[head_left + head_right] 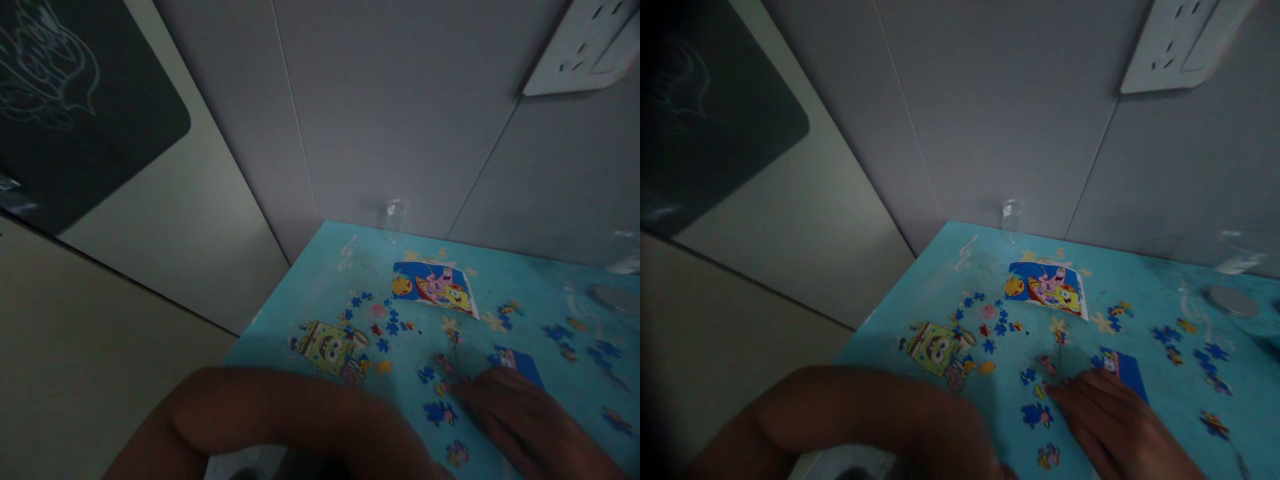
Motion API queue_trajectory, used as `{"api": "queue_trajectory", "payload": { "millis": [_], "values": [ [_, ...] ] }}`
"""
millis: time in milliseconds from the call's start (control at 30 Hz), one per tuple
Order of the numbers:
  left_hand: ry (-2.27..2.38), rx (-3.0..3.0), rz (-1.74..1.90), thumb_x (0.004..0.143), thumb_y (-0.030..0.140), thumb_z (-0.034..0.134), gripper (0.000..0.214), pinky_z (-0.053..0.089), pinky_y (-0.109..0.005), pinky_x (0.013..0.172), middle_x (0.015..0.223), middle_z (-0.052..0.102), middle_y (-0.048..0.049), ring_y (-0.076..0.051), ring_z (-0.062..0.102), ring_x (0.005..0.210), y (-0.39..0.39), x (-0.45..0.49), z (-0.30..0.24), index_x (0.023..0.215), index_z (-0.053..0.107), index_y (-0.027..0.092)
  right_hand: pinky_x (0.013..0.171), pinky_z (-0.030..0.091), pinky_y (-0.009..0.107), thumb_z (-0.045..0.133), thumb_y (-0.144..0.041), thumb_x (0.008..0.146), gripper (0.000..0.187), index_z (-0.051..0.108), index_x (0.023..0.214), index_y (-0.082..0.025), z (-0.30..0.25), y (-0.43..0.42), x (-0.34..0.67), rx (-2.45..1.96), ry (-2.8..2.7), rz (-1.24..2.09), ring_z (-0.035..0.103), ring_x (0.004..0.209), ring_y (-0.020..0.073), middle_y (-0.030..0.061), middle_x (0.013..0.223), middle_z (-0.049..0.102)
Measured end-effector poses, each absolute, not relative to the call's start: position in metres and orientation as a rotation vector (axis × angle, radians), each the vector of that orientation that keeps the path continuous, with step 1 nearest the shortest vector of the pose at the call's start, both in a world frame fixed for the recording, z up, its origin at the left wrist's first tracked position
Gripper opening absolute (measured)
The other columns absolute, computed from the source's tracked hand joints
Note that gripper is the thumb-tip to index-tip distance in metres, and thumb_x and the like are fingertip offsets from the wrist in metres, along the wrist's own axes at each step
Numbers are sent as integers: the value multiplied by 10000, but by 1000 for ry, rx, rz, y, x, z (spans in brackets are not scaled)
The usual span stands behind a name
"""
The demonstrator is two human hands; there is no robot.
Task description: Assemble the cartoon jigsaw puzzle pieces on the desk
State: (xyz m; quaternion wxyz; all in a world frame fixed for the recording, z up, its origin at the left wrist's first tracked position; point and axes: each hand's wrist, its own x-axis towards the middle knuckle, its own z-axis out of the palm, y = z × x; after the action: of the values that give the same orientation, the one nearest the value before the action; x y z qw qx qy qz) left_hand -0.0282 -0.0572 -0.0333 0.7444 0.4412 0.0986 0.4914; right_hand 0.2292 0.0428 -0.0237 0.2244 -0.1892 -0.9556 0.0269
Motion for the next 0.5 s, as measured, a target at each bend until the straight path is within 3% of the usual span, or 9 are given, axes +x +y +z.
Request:
{"api": "queue_trajectory", "payload": {
  "millis": [67,100,233,300,400,500],
  "values": [
    [258,1151,957,852,177,646,370,343,-276,439,618,505,12,-147,451,511,-25,-36,-15,519,566,317,967,618,386,563,-244,964,396,648,1351,-260,-23,43,229,-534,-2612,60,747,1055,230,24,1226,757],
    [242,1545,702,834,131,609,421,318,-271,451,573,445,22,-143,405,496,-10,-40,-6,466,492,299,968,618,380,561,-243,965,391,651,1345,-257,-22,43,229,-536,-2611,60,748,1052,226,24,1216,760],
    [-104,2730,67,751,83,669,494,294,-251,485,579,406,25,-124,400,539,16,-45,13,407,351,239,1008,604,392,564,-241,967,394,646,1352,-262,-22,40,232,-568,-2649,31,742,1077,231,18,1247,749],
    [-252,2985,-199,712,174,742,515,291,-228,456,596,426,24,-106,384,516,7,-43,2,377,354,231,1012,603,406,569,-247,966,409,638,1370,-261,-23,39,235,-582,-2658,5,740,1088,242,21,1266,742],
    [268,3195,-379,769,358,704,440,243,-262,378,517,392,15,-145,309,433,-15,-45,-27,402,467,303,974,621,387,596,-260,956,446,621,1401,-252,-24,38,236,-545,-2676,-6,735,1104,252,32,1295,729],
    [508,3078,-357,828,436,689,359,291,-285,366,524,447,19,-146,347,399,-23,-56,-47,503,583,323,924,633,357,625,-261,943,407,656,1349,-263,-18,38,233,-511,-2656,38,743,1070,251,32,1244,751]
  ]
}}
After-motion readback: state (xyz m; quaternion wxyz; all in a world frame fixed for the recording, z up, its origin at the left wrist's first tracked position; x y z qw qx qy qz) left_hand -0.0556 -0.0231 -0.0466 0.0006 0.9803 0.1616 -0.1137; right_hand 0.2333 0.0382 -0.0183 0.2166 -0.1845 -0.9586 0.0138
